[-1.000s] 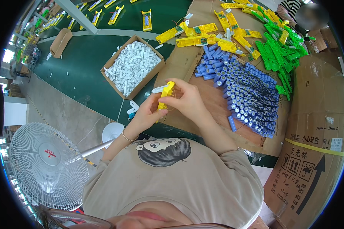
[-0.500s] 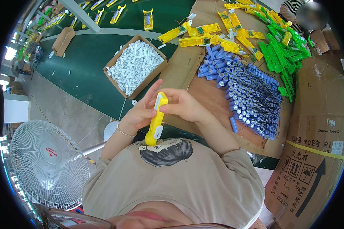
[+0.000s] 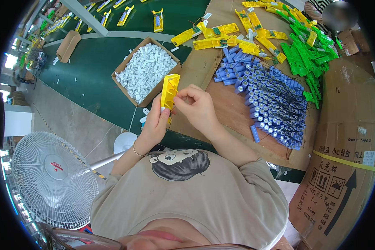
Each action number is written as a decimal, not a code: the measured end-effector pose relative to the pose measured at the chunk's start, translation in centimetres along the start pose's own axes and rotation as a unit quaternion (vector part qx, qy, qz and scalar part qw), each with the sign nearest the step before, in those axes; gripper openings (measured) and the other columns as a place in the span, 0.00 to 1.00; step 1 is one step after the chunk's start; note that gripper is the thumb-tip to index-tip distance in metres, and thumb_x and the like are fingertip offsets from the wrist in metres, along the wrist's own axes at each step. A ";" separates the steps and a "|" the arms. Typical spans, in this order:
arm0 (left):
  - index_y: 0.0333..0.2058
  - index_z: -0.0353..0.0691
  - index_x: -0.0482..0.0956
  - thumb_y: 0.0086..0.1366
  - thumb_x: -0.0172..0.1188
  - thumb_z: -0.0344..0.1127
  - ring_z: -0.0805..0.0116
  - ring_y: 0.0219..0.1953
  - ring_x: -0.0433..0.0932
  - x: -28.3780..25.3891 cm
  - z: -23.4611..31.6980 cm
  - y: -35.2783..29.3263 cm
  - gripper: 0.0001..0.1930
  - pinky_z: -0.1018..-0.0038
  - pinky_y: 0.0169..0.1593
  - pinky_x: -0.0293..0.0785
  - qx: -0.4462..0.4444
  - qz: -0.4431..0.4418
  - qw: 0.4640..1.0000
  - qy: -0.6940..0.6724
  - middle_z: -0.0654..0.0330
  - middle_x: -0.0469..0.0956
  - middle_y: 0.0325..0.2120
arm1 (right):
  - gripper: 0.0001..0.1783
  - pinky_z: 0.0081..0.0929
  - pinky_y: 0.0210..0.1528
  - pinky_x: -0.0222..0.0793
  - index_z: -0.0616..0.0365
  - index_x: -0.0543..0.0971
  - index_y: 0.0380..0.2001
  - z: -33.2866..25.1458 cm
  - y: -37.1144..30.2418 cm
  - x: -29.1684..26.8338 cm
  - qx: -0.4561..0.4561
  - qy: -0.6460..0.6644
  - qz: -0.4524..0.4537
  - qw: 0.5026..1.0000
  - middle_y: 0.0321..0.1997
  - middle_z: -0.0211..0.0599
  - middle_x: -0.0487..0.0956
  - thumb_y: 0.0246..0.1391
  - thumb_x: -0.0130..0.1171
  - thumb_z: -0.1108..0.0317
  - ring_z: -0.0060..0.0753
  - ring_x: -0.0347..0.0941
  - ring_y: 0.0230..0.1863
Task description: The recorder is assembling small electronic components, specifically inserting internal parts into yellow plastic housings at a factory workstation.
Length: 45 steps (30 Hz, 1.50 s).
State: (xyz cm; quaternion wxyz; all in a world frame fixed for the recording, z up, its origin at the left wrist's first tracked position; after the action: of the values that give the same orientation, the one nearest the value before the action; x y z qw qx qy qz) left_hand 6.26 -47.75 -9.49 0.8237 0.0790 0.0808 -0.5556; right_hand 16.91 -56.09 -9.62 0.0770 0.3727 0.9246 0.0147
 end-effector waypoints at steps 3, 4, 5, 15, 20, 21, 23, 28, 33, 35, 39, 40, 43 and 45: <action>0.59 0.31 0.55 0.68 0.43 0.32 0.59 0.50 0.71 -0.2 -0.3 0.1 0.22 0.69 0.52 0.66 -0.003 0.024 1.000 -0.014 0.47 0.69 0.49 | 0.07 0.24 0.25 0.64 0.64 0.76 0.26 -1.1 -1.4 1.4 0.030 -0.004 -0.013 0.999 0.22 0.34 0.74 0.46 0.63 0.73 0.23 0.72 0.24; 0.58 0.31 0.56 0.68 0.43 0.32 0.62 0.49 0.71 -0.5 -0.6 0.1 0.21 0.71 0.51 0.67 -0.004 0.047 0.998 -0.037 0.48 0.69 0.48 | 0.08 0.26 0.24 0.63 0.63 0.73 0.23 -1.8 -1.9 2.2 0.003 -0.069 -0.029 0.997 0.20 0.35 0.73 0.46 0.63 0.73 0.27 0.71 0.22; 0.58 0.31 0.56 0.68 0.43 0.32 0.62 0.49 0.71 -0.3 -0.8 0.2 0.21 0.71 0.51 0.67 -0.004 0.045 0.998 -0.038 0.48 0.69 0.48 | 0.10 0.27 0.23 0.63 0.62 0.71 0.20 -2.4 -2.3 2.8 -0.024 -0.134 -0.046 0.990 0.18 0.36 0.72 0.46 0.63 0.72 0.30 0.70 0.20; 0.53 0.36 0.58 0.67 0.42 0.28 0.73 0.36 0.72 0.2 -2.2 0.6 0.16 0.76 0.42 0.71 -0.027 0.016 0.995 -0.099 0.57 0.70 0.39 | 0.09 0.32 0.34 0.71 0.62 0.78 0.33 -0.3 0.1 -4.2 -0.055 -0.271 0.029 0.961 0.32 0.44 0.78 0.46 0.60 0.72 0.41 0.76 0.32; 0.53 0.37 0.57 0.66 0.42 0.26 0.71 0.29 0.74 1.3 -2.8 0.8 0.17 0.73 0.34 0.75 -0.045 -0.016 0.979 -0.196 0.56 0.71 0.38 | 0.09 0.33 0.34 0.72 0.61 0.77 0.35 4.5 2.8 -8.2 -0.054 -0.583 0.046 0.810 0.36 0.43 0.75 0.48 0.53 0.75 0.40 0.76 0.36; 0.53 0.38 0.57 0.65 0.42 0.26 0.70 0.29 0.74 1.7 -3.1 0.7 0.18 0.72 0.34 0.75 -0.071 -0.026 0.971 -0.227 0.56 0.71 0.38 | 0.09 0.34 0.34 0.72 0.60 0.77 0.34 5.3 3.1 -7.6 -0.050 -0.624 0.012 0.780 0.34 0.43 0.74 0.47 0.52 0.75 0.40 0.76 0.35; 0.54 0.39 0.56 0.64 0.42 0.25 0.70 0.30 0.75 2.0 -3.4 0.5 0.19 0.71 0.34 0.75 -0.096 -0.032 0.961 -0.257 0.56 0.71 0.38 | 0.06 0.34 0.33 0.72 0.60 0.76 0.29 5.5 3.5 -7.0 -0.090 -0.648 0.022 0.756 0.32 0.41 0.71 0.46 0.51 0.75 0.40 0.75 0.34; 0.54 0.36 0.55 0.65 0.43 0.26 0.71 0.32 0.73 2.2 -3.1 -0.1 0.19 0.71 0.37 0.74 -0.092 -0.056 0.944 -0.313 0.56 0.69 0.39 | 0.04 0.32 0.34 0.73 0.57 0.77 0.27 5.0 3.8 -7.4 -0.138 -0.590 -0.003 0.796 0.36 0.37 0.70 0.46 0.58 0.71 0.39 0.74 0.34; 0.56 0.40 0.54 0.63 0.41 0.25 0.69 0.31 0.75 1.9 -3.8 -0.2 0.22 0.69 0.35 0.75 -0.084 -0.044 0.953 -0.289 0.55 0.71 0.39 | 0.06 0.33 0.35 0.73 0.57 0.78 0.30 3.7 2.9 -5.9 -0.135 -0.520 -0.030 0.843 0.40 0.37 0.70 0.46 0.60 0.70 0.41 0.75 0.36; 0.56 0.40 0.54 0.63 0.41 0.25 0.69 0.31 0.75 2.0 -3.8 -0.1 0.22 0.70 0.36 0.75 -0.086 -0.045 0.953 -0.288 0.55 0.70 0.40 | 0.07 0.34 0.35 0.73 0.58 0.78 0.31 4.0 2.8 -5.8 -0.128 -0.502 -0.030 0.855 0.41 0.37 0.70 0.46 0.60 0.70 0.42 0.75 0.36; 0.57 0.40 0.54 0.64 0.41 0.25 0.69 0.32 0.74 1.8 -4.0 -0.1 0.22 0.69 0.36 0.75 -0.094 -0.046 0.953 -0.284 0.56 0.70 0.40 | 0.09 0.35 0.34 0.74 0.60 0.78 0.31 6.4 2.9 -6.7 -0.063 -0.598 -0.022 0.799 0.41 0.39 0.71 0.46 0.60 0.67 0.41 0.76 0.35; 0.57 0.40 0.54 0.64 0.41 0.25 0.69 0.32 0.74 1.6 -4.2 -0.1 0.23 0.69 0.36 0.75 -0.098 -0.040 0.955 -0.278 0.55 0.70 0.40 | 0.11 0.36 0.34 0.74 0.61 0.78 0.31 6.8 2.8 -6.6 -0.035 -0.634 -0.046 0.771 0.40 0.39 0.72 0.46 0.60 0.65 0.42 0.76 0.34; 0.58 0.39 0.53 0.64 0.42 0.25 0.70 0.33 0.74 1.1 -4.4 -0.3 0.23 0.70 0.38 0.74 -0.100 -0.025 0.956 -0.275 0.56 0.70 0.40 | 0.09 0.32 0.30 0.74 0.62 0.78 0.30 3.0 2.9 -6.6 -0.113 -0.544 -0.036 0.830 0.36 0.42 0.74 0.47 0.61 0.68 0.37 0.77 0.30; 0.58 0.38 0.53 0.65 0.42 0.25 0.71 0.33 0.73 0.9 -4.7 -0.3 0.23 0.71 0.39 0.73 -0.088 -0.014 0.965 -0.247 0.56 0.70 0.40 | 0.09 0.28 0.27 0.73 0.62 0.77 0.32 0.7 3.0 -6.6 -0.073 -0.414 -0.025 0.907 0.34 0.42 0.75 0.47 0.63 0.71 0.32 0.77 0.27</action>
State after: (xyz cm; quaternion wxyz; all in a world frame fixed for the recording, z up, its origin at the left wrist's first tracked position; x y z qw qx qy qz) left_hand 6.12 -47.66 -14.31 0.8138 -0.1347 -0.0752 -0.5603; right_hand 23.78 -58.49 -9.20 0.4806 0.3154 0.8148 -0.0756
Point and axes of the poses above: each hand's wrist, its own y-axis towards the middle knuckle, its own x-axis out of the palm, z = x × y, the point moved 9 cm from there along y, towards the middle knuckle
